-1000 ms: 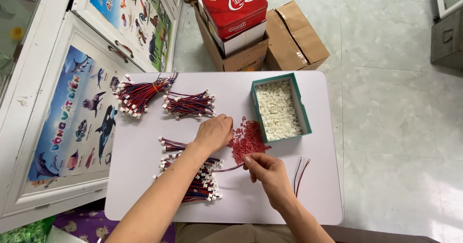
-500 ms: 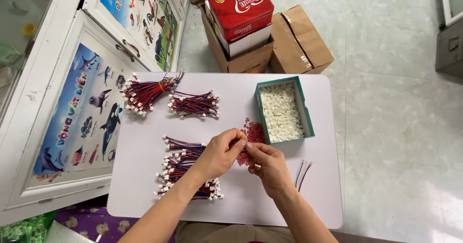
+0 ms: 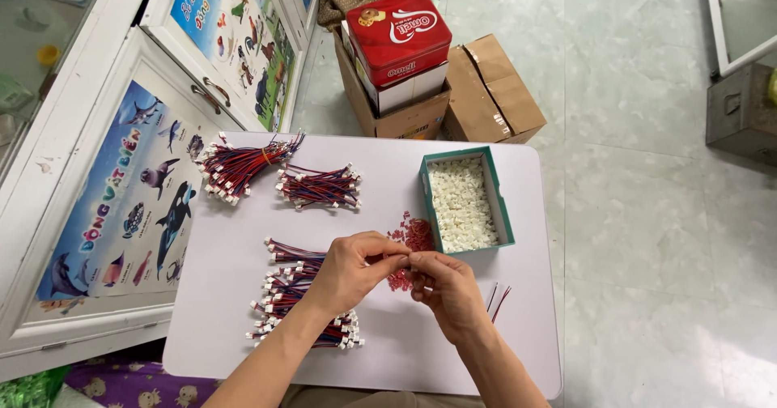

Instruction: Manually attaching small plastic connector housings to the ends of pre-cut wire bundles.

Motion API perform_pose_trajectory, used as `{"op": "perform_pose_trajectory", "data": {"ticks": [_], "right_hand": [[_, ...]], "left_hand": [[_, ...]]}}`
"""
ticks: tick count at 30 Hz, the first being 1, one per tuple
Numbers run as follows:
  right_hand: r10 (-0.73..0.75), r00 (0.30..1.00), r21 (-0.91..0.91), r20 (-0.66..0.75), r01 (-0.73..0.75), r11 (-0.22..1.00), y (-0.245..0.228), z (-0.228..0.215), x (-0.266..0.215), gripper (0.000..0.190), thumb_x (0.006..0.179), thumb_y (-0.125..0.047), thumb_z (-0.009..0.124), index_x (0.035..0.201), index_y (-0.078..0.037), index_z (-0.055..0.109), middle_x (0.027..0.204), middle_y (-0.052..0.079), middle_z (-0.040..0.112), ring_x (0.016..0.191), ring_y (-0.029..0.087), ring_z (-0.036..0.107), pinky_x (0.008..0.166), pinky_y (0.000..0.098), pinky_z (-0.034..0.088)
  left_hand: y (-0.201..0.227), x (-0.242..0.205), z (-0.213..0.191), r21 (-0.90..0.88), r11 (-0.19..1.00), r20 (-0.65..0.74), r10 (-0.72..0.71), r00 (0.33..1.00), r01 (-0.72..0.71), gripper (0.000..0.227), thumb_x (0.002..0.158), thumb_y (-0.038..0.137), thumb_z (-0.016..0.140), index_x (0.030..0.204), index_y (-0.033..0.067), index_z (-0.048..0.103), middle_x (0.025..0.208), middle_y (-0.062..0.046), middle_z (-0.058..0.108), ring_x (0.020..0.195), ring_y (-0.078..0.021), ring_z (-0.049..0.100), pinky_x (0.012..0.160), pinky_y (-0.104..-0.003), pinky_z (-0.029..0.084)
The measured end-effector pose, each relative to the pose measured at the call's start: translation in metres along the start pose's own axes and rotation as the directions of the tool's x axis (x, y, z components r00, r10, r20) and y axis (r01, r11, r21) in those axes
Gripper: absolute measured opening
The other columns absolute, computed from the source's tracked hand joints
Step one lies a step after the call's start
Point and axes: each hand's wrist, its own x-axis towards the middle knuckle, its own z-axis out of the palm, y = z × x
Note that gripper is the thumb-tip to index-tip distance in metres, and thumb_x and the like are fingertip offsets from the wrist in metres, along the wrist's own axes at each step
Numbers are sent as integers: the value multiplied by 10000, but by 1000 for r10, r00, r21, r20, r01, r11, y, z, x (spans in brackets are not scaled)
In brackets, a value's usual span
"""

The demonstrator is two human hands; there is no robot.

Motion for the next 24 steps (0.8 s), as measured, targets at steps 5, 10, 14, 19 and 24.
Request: {"op": "perform_pose_trajectory", "data": {"ticks": [5,10,14,19,24], "right_hand": [[19,1000,-62,25,-17,998,-5,1,-2,204,915,-185,693,923,12,743,767,43,651,669,112,551,582,276,457],[24,999,-90,41,-20,996,-20,13,-8,228,883,-143,715,1053,0,664,795,38,665,668,119,570,582,285,483],[16,1000,-147,10,-15,989,-28,19,-12,360,817,-132,751,1137,-78,596,799,53,708,621,136,566,557,271,465],[114,993,-243,-6,-112,963,-18,10,-7,250,879,-233,748,1028,-40,693,776,45,718,578,111,509,526,249,406],[247,969,-201,11,-240,950,-17,13,-5,178,919,-256,717,909,-78,731,816,24,744,619,58,516,567,242,426]], "left_hand": [[8,3,-7,28,1000,29,10,1000,-11,171,840,167,759,975,86,824,873,-59,787,776,-132,734,684,-281,582],[-3,7,-11,76,996,27,46,999,-48,173,792,163,762,931,82,827,832,-71,784,768,-142,727,687,-297,577],[7,5,-17,47,998,105,-38,994,33,169,797,153,749,923,61,811,804,-70,800,728,-129,731,682,-281,582],[13,3,-20,32,993,147,-114,983,110,172,820,146,726,935,36,793,792,-72,799,695,-112,740,652,-276,592],[15,-3,-22,89,992,157,-106,982,93,180,825,125,696,941,46,809,790,-51,804,701,-109,750,655,-268,585]]}}
